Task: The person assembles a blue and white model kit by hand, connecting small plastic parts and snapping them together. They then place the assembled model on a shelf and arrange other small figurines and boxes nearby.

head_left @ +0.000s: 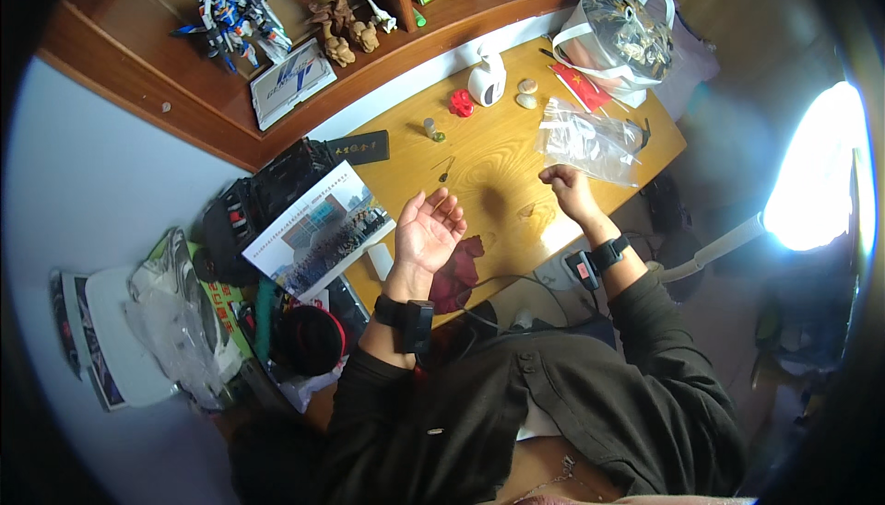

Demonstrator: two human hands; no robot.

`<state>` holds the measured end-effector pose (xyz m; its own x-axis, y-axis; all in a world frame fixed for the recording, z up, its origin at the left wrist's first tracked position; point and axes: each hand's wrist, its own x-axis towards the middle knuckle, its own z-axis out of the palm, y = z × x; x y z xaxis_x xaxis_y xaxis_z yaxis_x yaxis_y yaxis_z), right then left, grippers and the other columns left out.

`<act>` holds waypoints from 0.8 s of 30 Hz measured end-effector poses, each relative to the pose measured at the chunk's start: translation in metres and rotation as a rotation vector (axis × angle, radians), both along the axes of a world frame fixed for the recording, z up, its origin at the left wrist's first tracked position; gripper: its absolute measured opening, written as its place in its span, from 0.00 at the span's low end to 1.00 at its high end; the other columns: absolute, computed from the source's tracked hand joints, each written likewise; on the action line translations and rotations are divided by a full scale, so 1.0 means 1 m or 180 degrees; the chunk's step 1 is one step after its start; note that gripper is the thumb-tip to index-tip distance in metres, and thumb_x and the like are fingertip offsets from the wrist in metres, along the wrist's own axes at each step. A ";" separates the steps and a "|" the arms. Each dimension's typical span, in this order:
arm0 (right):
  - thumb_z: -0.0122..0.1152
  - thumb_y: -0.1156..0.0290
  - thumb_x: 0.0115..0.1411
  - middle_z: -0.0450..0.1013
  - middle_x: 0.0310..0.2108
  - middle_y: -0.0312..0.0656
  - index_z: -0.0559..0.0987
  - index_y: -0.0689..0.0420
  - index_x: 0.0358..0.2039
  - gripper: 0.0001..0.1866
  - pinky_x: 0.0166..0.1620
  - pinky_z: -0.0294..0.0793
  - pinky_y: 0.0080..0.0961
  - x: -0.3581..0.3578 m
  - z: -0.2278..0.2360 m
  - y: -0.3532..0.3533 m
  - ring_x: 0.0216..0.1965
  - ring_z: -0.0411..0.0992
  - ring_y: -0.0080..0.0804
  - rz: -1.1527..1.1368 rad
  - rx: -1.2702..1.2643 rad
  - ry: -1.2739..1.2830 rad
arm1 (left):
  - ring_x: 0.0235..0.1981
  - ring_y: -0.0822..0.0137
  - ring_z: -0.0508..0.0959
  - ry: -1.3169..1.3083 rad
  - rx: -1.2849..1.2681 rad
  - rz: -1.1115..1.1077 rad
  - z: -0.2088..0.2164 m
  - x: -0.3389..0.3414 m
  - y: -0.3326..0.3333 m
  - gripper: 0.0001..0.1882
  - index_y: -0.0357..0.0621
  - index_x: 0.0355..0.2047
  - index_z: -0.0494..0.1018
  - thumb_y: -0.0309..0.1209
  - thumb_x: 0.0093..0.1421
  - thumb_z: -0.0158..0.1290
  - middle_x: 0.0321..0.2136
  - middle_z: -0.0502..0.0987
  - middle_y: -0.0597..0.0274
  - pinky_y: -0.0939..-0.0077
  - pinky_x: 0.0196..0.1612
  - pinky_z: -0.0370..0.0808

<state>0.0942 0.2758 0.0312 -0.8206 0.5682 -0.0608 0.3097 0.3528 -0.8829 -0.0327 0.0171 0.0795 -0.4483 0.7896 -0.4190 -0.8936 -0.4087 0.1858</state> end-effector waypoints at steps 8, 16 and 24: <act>0.39 0.78 0.55 0.74 0.26 0.39 0.74 0.59 0.30 0.11 0.34 0.73 0.21 0.056 0.034 0.020 0.28 0.74 0.27 -0.0201 -0.1893 0.0763 | 0.29 0.64 0.70 0.0090 -0.0399 -0.0020 0.004 0.064 0.013 0.13 0.43 0.33 0.71 0.39 0.57 0.47 0.27 0.72 0.62 0.68 0.37 0.68; 0.44 0.65 0.62 0.73 0.26 0.40 0.73 0.62 0.39 0.15 0.34 0.74 0.25 0.101 0.082 0.021 0.27 0.73 0.29 -0.0090 -0.2311 0.1283 | 0.30 0.65 0.71 0.0318 -0.0465 -0.0013 0.018 0.110 0.022 0.12 0.45 0.33 0.71 0.40 0.57 0.47 0.28 0.73 0.63 0.69 0.37 0.68; 0.46 0.59 0.63 0.73 0.24 0.40 0.74 0.61 0.32 0.17 0.33 0.73 0.22 0.143 0.095 0.024 0.26 0.73 0.28 0.0115 -0.2186 0.1124 | 0.29 0.65 0.70 0.0376 -0.0721 0.0115 0.032 0.141 0.026 0.12 0.44 0.31 0.71 0.39 0.57 0.46 0.25 0.71 0.63 0.69 0.35 0.66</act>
